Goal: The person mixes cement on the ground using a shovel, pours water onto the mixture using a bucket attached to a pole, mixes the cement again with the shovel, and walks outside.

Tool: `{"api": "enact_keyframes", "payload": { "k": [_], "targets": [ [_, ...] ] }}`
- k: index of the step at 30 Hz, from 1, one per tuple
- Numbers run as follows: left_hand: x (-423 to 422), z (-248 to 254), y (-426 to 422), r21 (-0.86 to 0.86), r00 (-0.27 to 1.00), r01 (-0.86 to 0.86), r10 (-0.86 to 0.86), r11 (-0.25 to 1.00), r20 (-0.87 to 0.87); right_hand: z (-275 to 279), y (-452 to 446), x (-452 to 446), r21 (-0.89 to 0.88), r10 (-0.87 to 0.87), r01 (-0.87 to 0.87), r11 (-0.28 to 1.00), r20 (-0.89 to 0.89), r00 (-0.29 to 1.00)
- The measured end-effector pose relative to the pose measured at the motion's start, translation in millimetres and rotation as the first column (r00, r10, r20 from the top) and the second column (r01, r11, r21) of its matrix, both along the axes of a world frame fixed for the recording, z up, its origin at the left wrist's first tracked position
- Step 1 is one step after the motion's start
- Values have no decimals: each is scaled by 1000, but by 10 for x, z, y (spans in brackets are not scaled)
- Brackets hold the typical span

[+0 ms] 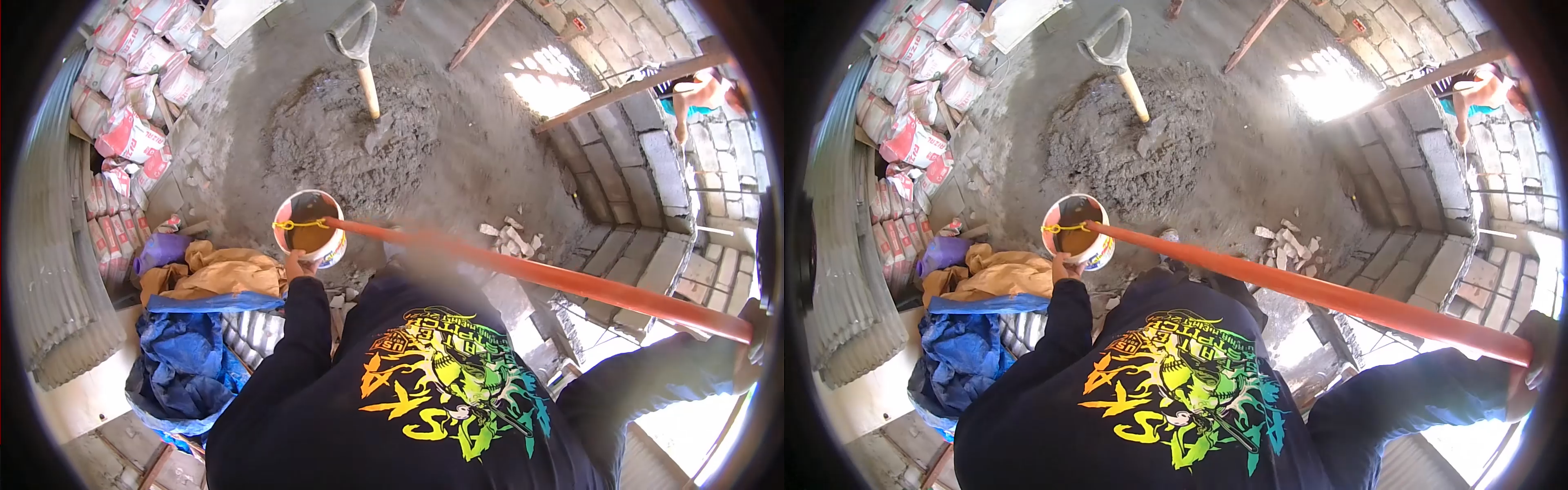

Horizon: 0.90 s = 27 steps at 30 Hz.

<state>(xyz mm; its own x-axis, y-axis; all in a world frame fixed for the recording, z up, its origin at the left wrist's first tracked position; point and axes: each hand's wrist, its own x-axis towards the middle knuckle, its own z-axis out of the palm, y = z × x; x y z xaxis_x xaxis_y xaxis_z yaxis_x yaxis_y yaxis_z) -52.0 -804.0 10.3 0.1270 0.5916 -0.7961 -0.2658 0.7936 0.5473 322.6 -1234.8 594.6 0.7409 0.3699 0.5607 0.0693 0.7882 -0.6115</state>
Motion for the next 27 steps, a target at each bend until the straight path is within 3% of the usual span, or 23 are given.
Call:
{"api": "enact_keyframes", "payload": {
  "k": [2,6,7,8,9,10,11,12,13,15,16,17,21,23,24,26,27],
  "targets": [
    [-94,-60,-132,-11,1000,12,-12,1000,-25,-37,40,-39,-40,82,-85,996,-82,993],
    [-57,79,-339,-67,998,61,-62,996,-19,-56,65,-86,-53,119,-124,991,-76,990],
    [-50,68,-355,-92,991,124,-129,988,-43,-52,149,-140,190,-132,166,968,-178,975],
    [-45,48,-362,-119,979,185,-194,976,-65,-49,218,-178,383,-334,448,808,-329,883],
    [-103,-155,-345,-104,974,204,-213,973,-83,-46,163,-158,380,-337,450,808,-329,882],
    [-142,-337,-343,-107,973,205,-214,973,-83,-41,66,-115,169,-155,187,968,-183,971],
    [-164,-479,-344,-2,921,372,-369,928,-127,-38,9,-102,-91,72,-80,993,-90,993],
    [-82,-361,-361,93,841,529,-507,843,-186,-25,30,-135,-95,68,-77,993,-92,993],
    [79,-249,-333,-166,939,291,-314,942,-137,0,89,-176,-80,19,-27,996,-96,995],
    [195,-128,-313,-153,917,363,-381,919,-116,44,219,-270,-70,-37,30,997,-99,994],
    [248,-107,-299,-134,892,427,-441,894,-97,60,288,-311,210,-273,309,928,-183,944],
    [324,-104,-264,-106,880,450,-460,887,-117,80,309,-342,438,-453,557,706,-325,830],
    [660,151,-264,-58,873,470,-473,881,-115,229,-169,-455,462,-500,617,637,-362,787],
    [660,-1,-292,-41,874,476,-477,879,-95,350,-832,-565,381,-509,570,728,-256,822],
    [665,-22,-304,-36,876,476,-477,879,-78,488,-1182,-629,389,-523,582,714,-258,813],
    [752,73,-354,-27,845,534,-534,845,-31,766,-1741,-782,782,-443,533,323,-372,816],
    [826,141,-408,-3,801,597,-597,802,-47,838,-1906,-910,793,-464,509,333,-332,821]
  ]
}}
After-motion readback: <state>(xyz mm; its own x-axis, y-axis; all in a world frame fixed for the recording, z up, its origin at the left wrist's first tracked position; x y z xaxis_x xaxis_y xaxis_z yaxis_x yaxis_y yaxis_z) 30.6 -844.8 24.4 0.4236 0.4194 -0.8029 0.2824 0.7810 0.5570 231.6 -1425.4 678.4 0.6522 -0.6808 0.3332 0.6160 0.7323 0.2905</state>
